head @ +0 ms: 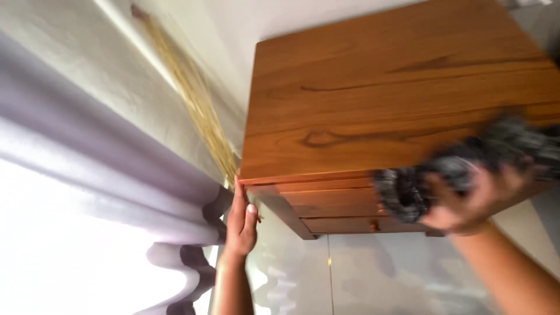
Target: The person wipes the top surface and sides of a wooden nightstand with a dark cloth. They then open the top drawer, briefly move items inside, and wipe the interior of the drawer before closing it.
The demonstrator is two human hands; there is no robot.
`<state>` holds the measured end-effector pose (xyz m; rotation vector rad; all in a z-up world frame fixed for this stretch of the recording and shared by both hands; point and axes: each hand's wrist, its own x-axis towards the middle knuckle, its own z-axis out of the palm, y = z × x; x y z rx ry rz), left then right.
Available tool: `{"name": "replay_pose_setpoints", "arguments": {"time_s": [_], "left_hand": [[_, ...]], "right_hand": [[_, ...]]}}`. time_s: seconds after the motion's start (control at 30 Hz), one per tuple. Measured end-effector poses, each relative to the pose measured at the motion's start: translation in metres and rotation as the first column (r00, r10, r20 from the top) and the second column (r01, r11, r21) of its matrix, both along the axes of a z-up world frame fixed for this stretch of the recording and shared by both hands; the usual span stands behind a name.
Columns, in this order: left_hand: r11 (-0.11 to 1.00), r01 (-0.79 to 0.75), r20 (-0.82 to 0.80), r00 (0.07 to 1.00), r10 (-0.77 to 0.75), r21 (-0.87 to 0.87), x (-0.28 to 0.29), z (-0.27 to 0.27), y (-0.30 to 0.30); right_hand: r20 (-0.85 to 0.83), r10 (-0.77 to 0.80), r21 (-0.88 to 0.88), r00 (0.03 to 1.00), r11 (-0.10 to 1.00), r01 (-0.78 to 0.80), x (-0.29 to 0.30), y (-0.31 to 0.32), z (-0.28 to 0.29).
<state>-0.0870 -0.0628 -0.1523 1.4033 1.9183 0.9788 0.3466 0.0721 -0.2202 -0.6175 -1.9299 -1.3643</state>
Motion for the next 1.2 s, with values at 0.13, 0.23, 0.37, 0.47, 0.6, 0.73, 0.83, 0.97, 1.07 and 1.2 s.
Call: {"name": "replay_pose_setpoints", "arguments": {"time_s": [0.13, 0.23, 0.37, 0.47, 0.6, 0.73, 0.83, 0.97, 1.07, 1.2], "left_hand": [[0.768, 0.193, 0.141, 0.928, -0.345, 0.611, 0.024, 0.027, 0.006], [0.723, 0.296, -0.029, 0.933, -0.358, 0.624, 0.016, 0.03, 0.007], [0.732, 0.408, -0.108, 0.9, -0.422, 0.546, -0.001, 0.021, 0.002], [0.699, 0.426, 0.007, 0.852, -0.524, 0.574, -0.006, 0.01, 0.004], [0.685, 0.428, 0.094, 0.806, -0.585, 0.59, 0.002, 0.014, 0.004], [0.636, 0.41, 0.225, 0.697, -0.681, 0.654, 0.016, 0.006, 0.008], [0.635, 0.441, 0.118, 0.756, -0.644, 0.635, 0.02, -0.012, 0.013], [0.64, 0.408, 0.194, 0.726, -0.66, 0.651, 0.027, -0.026, 0.02], [0.661, 0.373, 0.197, 0.758, -0.622, 0.651, 0.035, -0.016, 0.021], [0.678, 0.379, 0.232, 0.741, -0.63, 0.63, 0.028, -0.016, 0.02]], "right_hand": [[-0.051, 0.163, -0.174, 0.985, 0.97, -0.169, -0.125, -0.034, 0.013], [0.083, 0.189, -0.316, 0.979, 0.936, -0.154, -0.154, -0.055, -0.074], [0.253, 0.102, -0.424, 0.962, 0.905, 0.016, -0.109, -0.054, -0.159], [-0.161, 0.102, -0.304, 0.982, 0.941, -0.148, -0.136, -0.057, -0.075], [-0.268, 0.118, -0.266, 0.956, 0.945, -0.191, -0.207, -0.059, -0.028], [0.08, 0.205, -0.254, 0.976, 0.95, -0.178, -0.229, -0.062, -0.139], [0.202, 0.33, -0.679, 0.922, 0.726, -0.111, -0.186, -0.062, -0.22], [0.943, 0.137, -0.188, 0.305, 0.971, 0.145, -0.12, -0.047, -0.248], [0.517, 0.38, -0.565, 0.767, 0.824, -0.027, -0.11, -0.052, -0.207], [-0.1, 0.189, -0.295, 0.977, 0.932, -0.21, -0.202, -0.066, -0.109]]}}
